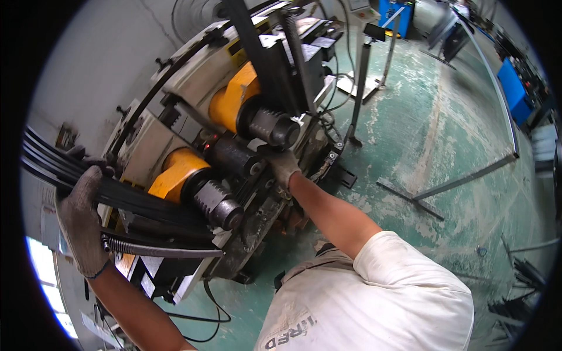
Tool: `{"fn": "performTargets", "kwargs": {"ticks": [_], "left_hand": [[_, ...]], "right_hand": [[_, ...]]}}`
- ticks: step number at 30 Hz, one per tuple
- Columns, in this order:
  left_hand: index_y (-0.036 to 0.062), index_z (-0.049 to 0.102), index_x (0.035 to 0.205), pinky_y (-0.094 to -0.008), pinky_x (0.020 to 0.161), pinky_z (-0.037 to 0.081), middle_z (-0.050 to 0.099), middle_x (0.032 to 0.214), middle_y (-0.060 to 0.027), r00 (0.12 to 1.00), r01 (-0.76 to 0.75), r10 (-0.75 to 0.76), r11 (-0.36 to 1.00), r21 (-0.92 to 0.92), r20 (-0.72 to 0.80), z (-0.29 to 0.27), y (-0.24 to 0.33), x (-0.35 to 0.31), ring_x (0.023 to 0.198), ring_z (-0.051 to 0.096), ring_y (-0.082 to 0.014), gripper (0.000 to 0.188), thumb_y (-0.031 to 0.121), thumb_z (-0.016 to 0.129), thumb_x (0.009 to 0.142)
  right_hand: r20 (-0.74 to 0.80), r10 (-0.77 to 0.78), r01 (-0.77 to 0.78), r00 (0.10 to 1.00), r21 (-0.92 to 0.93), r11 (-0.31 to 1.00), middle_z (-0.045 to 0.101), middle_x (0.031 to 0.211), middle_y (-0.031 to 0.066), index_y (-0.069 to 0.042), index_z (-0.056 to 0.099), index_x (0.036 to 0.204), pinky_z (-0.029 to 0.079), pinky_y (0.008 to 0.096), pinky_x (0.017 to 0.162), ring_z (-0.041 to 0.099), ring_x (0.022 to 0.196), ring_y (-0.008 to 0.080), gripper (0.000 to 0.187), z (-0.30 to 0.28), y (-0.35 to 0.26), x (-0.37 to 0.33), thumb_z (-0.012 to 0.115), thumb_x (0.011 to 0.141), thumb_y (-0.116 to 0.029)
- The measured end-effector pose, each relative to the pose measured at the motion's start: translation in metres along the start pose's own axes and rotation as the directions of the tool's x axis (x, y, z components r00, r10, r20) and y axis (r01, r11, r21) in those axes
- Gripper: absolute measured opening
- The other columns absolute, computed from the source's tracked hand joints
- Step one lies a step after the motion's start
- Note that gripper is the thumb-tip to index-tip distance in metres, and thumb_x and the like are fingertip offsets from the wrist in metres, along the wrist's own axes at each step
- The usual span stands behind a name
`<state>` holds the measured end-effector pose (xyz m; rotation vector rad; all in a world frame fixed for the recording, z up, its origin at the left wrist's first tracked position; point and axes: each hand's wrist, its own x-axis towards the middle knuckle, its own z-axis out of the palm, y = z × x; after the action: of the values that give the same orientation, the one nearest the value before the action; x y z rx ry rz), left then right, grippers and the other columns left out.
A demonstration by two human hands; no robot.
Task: The person repeatedly feeds bundles of long metal rods into a bending machine, operates the machine to bend them, and then stacks the finished rods on a nearby rack. The person wears gloves and uses both hands to handle the rods and operate the machine.
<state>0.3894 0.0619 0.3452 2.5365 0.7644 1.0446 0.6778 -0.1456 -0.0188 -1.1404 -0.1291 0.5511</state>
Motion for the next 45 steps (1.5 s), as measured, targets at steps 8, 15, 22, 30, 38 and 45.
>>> {"fn": "performTargets", "kwargs": {"ticks": [8, 15, 22, 30, 38, 45], "left_hand": [[0.0127, 0.080, 0.132, -0.0403, 0.097, 0.071, 0.084, 0.124, -0.0135, 0.819, -0.574, 0.492, 0.711, 0.407, 0.296, -0.021, -0.013, -0.004, 0.115, 0.083, -0.0277, 0.027, 0.024, 0.068, 0.110], [0.0227, 0.071, 0.145, -0.0380, 0.094, 0.072, 0.084, 0.127, -0.0094, 0.934, -0.325, 0.271, 0.915, 0.237, 0.233, -0.021, -0.013, -0.007, 0.113, 0.083, -0.0262, 0.044, 0.006, 0.072, 0.104], [0.0128, 0.070, 0.146, -0.0376, 0.095, 0.071, 0.084, 0.125, -0.0112, 0.835, -0.540, 0.399, 0.728, 0.423, 0.380, -0.034, -0.023, -0.012, 0.115, 0.082, -0.0251, 0.037, 0.010, 0.069, 0.108], [0.0191, 0.071, 0.145, -0.0388, 0.096, 0.073, 0.082, 0.132, -0.0071, 0.713, -0.702, 0.433, 0.433, 0.566, 0.552, -0.058, -0.020, -0.003, 0.116, 0.082, -0.0266, 0.049, -0.002, 0.073, 0.100], [0.0228, 0.064, 0.154, -0.0344, 0.089, 0.073, 0.080, 0.137, -0.0058, 0.685, -0.727, 0.545, 0.477, 0.493, 0.484, -0.042, -0.037, -0.002, 0.111, 0.083, -0.0264, 0.058, 0.002, 0.073, 0.101], [0.0032, 0.081, 0.114, -0.0325, 0.089, 0.070, 0.083, 0.104, -0.0094, 0.844, -0.520, 0.506, 0.689, 0.505, 0.178, -0.046, 0.054, -0.071, 0.090, 0.081, -0.0190, 0.025, 0.026, 0.078, 0.105]], "right_hand": [[0.137, -0.331, 0.339, 0.934, -0.047, 0.939, 0.079, 0.111, 0.0059, -0.001, 0.079, 0.124, 0.057, 0.0364, 0.088, 0.072, 0.097, 0.0161, 0.030, -0.024, 0.065, 0.054, 0.080, 0.099, -0.018], [0.150, -0.105, 0.100, 0.983, 0.041, 0.994, 0.081, 0.120, 0.0098, 0.003, 0.080, 0.121, 0.059, 0.0367, 0.092, 0.076, 0.105, 0.0179, 0.027, -0.014, 0.029, 0.025, 0.072, 0.105, -0.017], [0.146, -0.080, 0.065, 0.986, 0.099, 0.993, 0.079, 0.127, 0.0100, 0.003, 0.076, 0.128, 0.058, 0.0368, 0.098, 0.074, 0.112, 0.0190, 0.029, -0.011, 0.035, 0.027, 0.077, 0.103, -0.010], [0.106, 0.014, -0.026, 0.994, 0.117, 0.993, 0.076, 0.129, 0.0093, 0.001, 0.073, 0.132, 0.057, 0.0395, 0.101, 0.073, 0.115, 0.0203, 0.033, -0.018, 0.043, 0.036, 0.079, 0.102, -0.011], [0.028, 0.048, -0.053, 0.998, 0.183, 0.982, 0.078, 0.114, 0.0112, -0.002, 0.077, 0.124, 0.065, 0.0435, 0.086, 0.077, 0.094, 0.0259, 0.030, -0.008, 0.035, 0.030, 0.067, 0.097, -0.009], [0.246, 0.193, -0.231, 0.950, 0.136, 0.964, 0.073, 0.137, 0.0116, -0.003, 0.069, 0.141, 0.059, 0.0440, 0.105, 0.072, 0.118, 0.0269, 0.042, -0.058, 0.045, 0.032, 0.074, 0.104, -0.022]]}}
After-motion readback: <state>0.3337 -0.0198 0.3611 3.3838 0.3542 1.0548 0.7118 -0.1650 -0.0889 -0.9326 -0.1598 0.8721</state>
